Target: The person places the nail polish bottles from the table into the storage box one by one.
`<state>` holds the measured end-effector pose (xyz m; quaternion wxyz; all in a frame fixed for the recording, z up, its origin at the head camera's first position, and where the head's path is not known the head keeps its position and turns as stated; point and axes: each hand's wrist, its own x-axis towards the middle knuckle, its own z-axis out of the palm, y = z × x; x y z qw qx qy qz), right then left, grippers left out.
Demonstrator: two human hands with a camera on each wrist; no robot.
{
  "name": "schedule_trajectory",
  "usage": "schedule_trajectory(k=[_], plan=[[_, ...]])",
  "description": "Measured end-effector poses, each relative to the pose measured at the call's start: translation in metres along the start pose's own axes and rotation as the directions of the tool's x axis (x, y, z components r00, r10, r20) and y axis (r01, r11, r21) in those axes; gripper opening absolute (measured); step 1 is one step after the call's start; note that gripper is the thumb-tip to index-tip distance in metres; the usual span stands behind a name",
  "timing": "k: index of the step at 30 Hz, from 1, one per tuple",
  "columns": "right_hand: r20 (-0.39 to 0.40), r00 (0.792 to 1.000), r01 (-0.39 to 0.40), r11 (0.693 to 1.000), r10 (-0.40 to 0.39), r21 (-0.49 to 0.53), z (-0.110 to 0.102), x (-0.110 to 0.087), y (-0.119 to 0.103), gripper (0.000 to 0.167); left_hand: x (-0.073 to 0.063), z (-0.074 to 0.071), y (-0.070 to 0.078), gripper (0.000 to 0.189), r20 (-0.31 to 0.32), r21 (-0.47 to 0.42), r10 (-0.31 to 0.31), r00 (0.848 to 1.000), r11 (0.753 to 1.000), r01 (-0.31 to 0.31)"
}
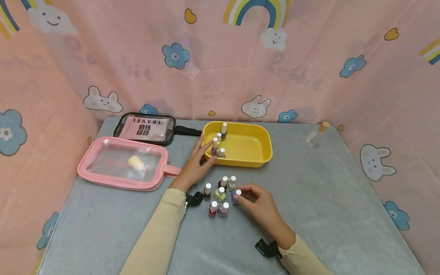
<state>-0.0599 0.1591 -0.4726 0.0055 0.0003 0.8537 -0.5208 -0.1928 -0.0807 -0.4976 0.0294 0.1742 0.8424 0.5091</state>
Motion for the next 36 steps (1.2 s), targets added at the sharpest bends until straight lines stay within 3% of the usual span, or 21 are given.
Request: schedule_trajectory(k=[4,8,16,20,24,32,36], plan=[[-0.007,1.0,0.004,0.999,-0.004,-0.048,-0.004,0.002,-0.005,0.022,0.0,-0.001,0.0,0.065,-0.002,0.001,0.001,1.0,1.0,-0.001],[-0.038,0.997,0.058,0.995,-0.061,-0.079,-0.019,0.012,-0.024,0.021,0.001,-0.001,-0.001,0.065,-0.003,0.0,0.004,1.0,1.0,-0.004],[-0.166,0.979,0.108,0.991,-0.119,-0.078,-0.045,0.073,-0.062,0.037,0.0,-0.003,-0.001,0.065,-0.013,-0.004,-0.01,1.0,1.0,0.01],[-0.174,0.982,0.062,0.993,-0.079,-0.102,-0.039,0.105,-0.059,0.036,0.0,-0.001,-0.001,0.065,-0.008,0.001,-0.012,1.0,1.0,0.012],[-0.137,0.989,0.028,0.989,-0.048,-0.145,-0.029,0.124,-0.049,0.034,0.0,0.0,-0.001,0.065,0.001,-0.003,-0.012,1.0,1.0,0.012],[-0.068,0.997,0.001,0.961,-0.021,-0.277,-0.018,0.133,-0.041,0.031,0.001,0.001,0.0,0.065,-0.006,-0.003,-0.003,1.0,1.0,0.003],[-0.04,0.999,0.003,0.957,-0.015,-0.289,-0.016,0.133,-0.04,0.031,0.001,0.0,-0.001,0.065,-0.002,0.001,-0.009,1.0,1.0,0.009]])
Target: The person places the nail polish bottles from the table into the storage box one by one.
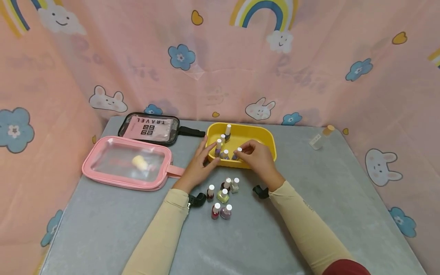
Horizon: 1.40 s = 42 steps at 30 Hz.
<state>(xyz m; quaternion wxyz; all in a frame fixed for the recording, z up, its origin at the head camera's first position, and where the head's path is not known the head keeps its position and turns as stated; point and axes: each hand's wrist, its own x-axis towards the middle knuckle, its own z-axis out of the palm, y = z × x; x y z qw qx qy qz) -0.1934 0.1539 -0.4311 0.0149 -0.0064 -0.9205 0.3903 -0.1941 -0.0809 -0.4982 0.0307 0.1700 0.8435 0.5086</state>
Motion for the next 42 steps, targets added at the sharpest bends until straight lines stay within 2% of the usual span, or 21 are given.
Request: schedule_trajectory(k=[7,14,18,20,23,26,29,31,35,38,42], plan=[[0.057,0.998,-0.008,1.0,0.009,-0.019,0.002,0.001,0.007,0.03,0.0,0.002,0.0,0.065,0.007,-0.001,-0.011,1.0,1.0,0.011],[0.069,0.997,-0.02,0.999,0.023,-0.043,0.001,0.0,0.006,0.032,0.0,0.004,-0.001,0.064,0.003,-0.005,-0.008,1.0,1.0,0.008],[0.086,0.996,-0.024,0.997,0.031,-0.079,-0.002,0.0,0.003,0.038,0.001,0.004,-0.001,0.065,-0.001,0.002,-0.003,1.0,1.0,0.003],[0.07,0.997,-0.027,0.996,0.033,-0.079,-0.006,-0.003,0.001,0.042,0.001,0.004,0.0,0.065,0.0,0.004,-0.002,1.0,1.0,0.002],[0.005,1.0,0.003,1.0,-0.003,-0.031,-0.012,-0.016,-0.003,0.045,0.001,0.004,0.001,0.065,0.001,0.003,-0.001,1.0,1.0,0.001],[-0.057,0.993,0.108,0.993,-0.105,0.05,-0.016,-0.036,-0.004,0.038,0.002,0.004,0.001,0.065,0.0,0.001,0.001,1.0,1.0,-0.001],[-0.047,0.974,0.224,0.97,-0.221,0.095,-0.014,-0.06,0.0,0.033,0.002,0.004,0.0,0.065,-0.004,0.003,0.006,1.0,1.0,-0.006],[-0.012,0.965,0.261,0.959,-0.261,0.109,-0.01,-0.073,0.007,0.034,0.001,0.003,0.0,0.065,-0.008,0.007,0.01,1.0,1.0,-0.01],[0.062,0.965,0.245,0.96,-0.255,0.137,0.002,-0.087,0.019,0.038,0.0,0.002,-0.001,0.066,-0.015,0.01,0.014,1.0,1.0,-0.014],[0.097,0.966,0.219,0.958,-0.24,0.185,0.012,-0.089,0.025,0.038,0.0,0.002,-0.001,0.066,-0.015,0.01,0.012,1.0,1.0,-0.012],[0.108,0.97,0.192,0.958,-0.218,0.211,0.021,-0.087,0.029,0.033,0.0,0.002,-0.002,0.066,-0.011,0.01,0.015,1.0,1.0,-0.015]])
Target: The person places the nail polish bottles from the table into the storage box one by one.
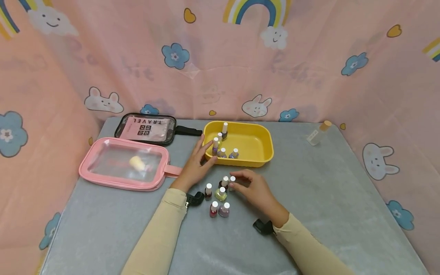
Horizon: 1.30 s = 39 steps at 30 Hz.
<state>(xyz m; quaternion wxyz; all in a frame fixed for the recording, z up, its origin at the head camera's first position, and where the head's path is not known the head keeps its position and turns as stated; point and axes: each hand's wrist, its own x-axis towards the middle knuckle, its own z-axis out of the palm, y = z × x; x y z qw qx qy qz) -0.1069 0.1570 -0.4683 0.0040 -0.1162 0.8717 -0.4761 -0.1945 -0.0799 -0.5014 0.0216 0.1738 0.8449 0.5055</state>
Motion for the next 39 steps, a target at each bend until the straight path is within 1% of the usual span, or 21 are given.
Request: schedule_trajectory(k=[6,12,14,17,21,23,26,28,30,31,34,36,39], plan=[[-0.016,0.999,-0.047,0.999,0.047,-0.004,0.002,0.002,0.004,0.023,0.0,-0.001,0.0,0.066,0.002,-0.006,0.002,1.0,1.0,-0.002],[-0.022,0.999,-0.039,0.999,0.039,0.003,0.001,0.002,0.003,0.022,0.0,-0.002,0.0,0.066,0.001,-0.005,0.001,1.0,1.0,-0.001],[-0.024,0.999,-0.048,0.999,0.048,-0.001,0.0,0.002,0.002,0.023,0.0,-0.002,0.0,0.066,-0.001,-0.007,0.002,1.0,1.0,-0.002],[-0.039,0.996,-0.081,0.997,0.081,-0.007,-0.005,0.001,-0.002,0.023,0.001,-0.002,0.0,0.066,-0.001,-0.01,-0.001,1.0,1.0,0.001],[-0.103,0.989,-0.108,0.994,0.108,0.004,-0.023,0.004,-0.013,0.026,0.001,-0.002,0.0,0.066,0.004,-0.013,0.001,1.0,1.0,-0.001],[-0.147,0.983,-0.108,0.994,0.109,0.013,-0.036,0.01,-0.021,0.028,0.001,-0.003,0.001,0.066,0.005,-0.011,-0.001,1.0,1.0,0.001],[-0.227,0.967,-0.115,0.993,0.116,0.016,-0.055,0.025,-0.028,0.033,0.0,-0.004,0.001,0.066,0.004,-0.007,-0.012,1.0,1.0,0.012],[-0.262,0.957,-0.128,0.992,0.127,0.013,-0.065,0.038,-0.028,0.036,0.0,-0.004,0.001,0.067,0.003,-0.001,-0.02,1.0,1.0,0.02],[-0.288,0.948,-0.143,0.99,0.136,-0.003,-0.07,0.052,-0.024,0.037,0.0,-0.005,0.001,0.067,0.001,0.002,-0.022,1.0,1.0,0.022],[-0.296,0.946,-0.139,0.99,0.128,-0.017,-0.071,0.059,-0.022,0.036,0.0,-0.005,0.001,0.067,0.002,0.002,-0.023,1.0,1.0,0.023],[-0.289,0.949,-0.163,0.981,0.127,-0.105,-0.071,0.075,-0.012,0.035,0.0,-0.004,0.001,0.067,0.009,0.002,-0.025,1.0,1.0,0.025],[-0.268,0.954,-0.181,0.969,0.133,-0.166,-0.069,0.083,-0.006,0.033,0.0,-0.003,0.002,0.066,0.013,-0.002,-0.026,1.0,1.0,0.026],[-0.223,0.96,-0.219,0.951,0.17,-0.217,-0.067,0.093,0.003,0.034,0.0,-0.002,0.004,0.066,0.016,-0.009,-0.02,1.0,1.0,0.02]])
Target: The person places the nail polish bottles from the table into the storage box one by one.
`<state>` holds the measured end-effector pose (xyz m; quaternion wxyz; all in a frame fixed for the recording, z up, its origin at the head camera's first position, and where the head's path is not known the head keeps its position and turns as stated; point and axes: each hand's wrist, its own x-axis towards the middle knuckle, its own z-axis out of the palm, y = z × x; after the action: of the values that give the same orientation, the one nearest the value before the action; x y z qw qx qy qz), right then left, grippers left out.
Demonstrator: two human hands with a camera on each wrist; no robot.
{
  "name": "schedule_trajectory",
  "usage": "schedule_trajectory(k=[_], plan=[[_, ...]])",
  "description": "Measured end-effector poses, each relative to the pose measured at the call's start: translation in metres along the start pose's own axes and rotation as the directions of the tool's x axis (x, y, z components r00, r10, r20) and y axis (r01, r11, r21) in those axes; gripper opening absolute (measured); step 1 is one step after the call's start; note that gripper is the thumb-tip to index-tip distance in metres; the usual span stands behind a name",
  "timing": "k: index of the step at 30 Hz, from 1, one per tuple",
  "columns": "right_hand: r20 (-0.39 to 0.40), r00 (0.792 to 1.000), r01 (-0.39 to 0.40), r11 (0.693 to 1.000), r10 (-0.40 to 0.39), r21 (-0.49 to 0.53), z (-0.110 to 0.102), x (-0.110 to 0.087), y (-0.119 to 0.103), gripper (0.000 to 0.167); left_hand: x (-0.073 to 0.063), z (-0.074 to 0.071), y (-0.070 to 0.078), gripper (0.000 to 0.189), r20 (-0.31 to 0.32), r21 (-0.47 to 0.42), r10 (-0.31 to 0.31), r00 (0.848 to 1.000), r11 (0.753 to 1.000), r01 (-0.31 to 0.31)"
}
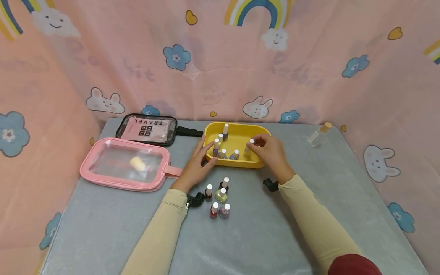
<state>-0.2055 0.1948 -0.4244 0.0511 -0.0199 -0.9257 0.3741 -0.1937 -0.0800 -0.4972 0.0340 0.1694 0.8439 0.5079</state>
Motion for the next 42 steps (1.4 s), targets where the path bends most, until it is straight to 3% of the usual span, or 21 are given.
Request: schedule_trajectory(k=[6,17,25,28,31,33,35,38,42], plan=[[0.062,0.998,-0.019,0.999,0.022,-0.043,0.005,0.006,0.008,0.032,0.001,0.002,0.002,0.066,0.001,-0.005,0.014,1.0,1.0,-0.014],[0.063,0.998,0.016,0.997,-0.011,-0.079,0.009,0.004,0.01,0.031,0.002,0.002,0.003,0.067,0.0,0.0,0.011,1.0,1.0,-0.011],[0.038,0.999,0.013,1.0,-0.012,-0.027,0.007,0.0,0.011,0.053,0.004,0.003,0.002,0.067,0.0,0.001,0.01,1.0,1.0,-0.01],[-0.042,0.998,0.048,0.998,-0.046,0.042,0.007,-0.013,0.008,0.054,0.004,0.003,0.001,0.067,0.003,0.0,0.008,1.0,1.0,-0.008],[-0.123,0.983,0.151,0.982,-0.136,0.118,0.01,-0.037,0.003,0.048,0.003,0.003,0.0,0.067,0.003,-0.003,0.007,1.0,1.0,-0.007],[-0.128,0.971,0.22,0.962,-0.2,0.159,0.014,-0.057,-0.002,0.045,0.002,0.003,-0.001,0.067,0.0,-0.001,0.006,1.0,1.0,-0.006],[-0.081,0.966,0.257,0.949,-0.246,0.184,0.019,-0.076,-0.006,0.042,0.001,0.003,-0.002,0.067,-0.003,0.001,0.009,1.0,1.0,-0.009],[0.034,0.965,0.251,0.951,-0.261,0.18,0.025,-0.098,-0.013,0.042,0.001,0.003,-0.003,0.067,-0.008,0.005,0.012,1.0,1.0,-0.012],[0.162,0.952,0.234,0.959,-0.259,0.159,0.033,-0.111,-0.021,0.045,0.0,0.002,-0.004,0.067,-0.016,0.005,0.018,1.0,1.0,-0.018]])
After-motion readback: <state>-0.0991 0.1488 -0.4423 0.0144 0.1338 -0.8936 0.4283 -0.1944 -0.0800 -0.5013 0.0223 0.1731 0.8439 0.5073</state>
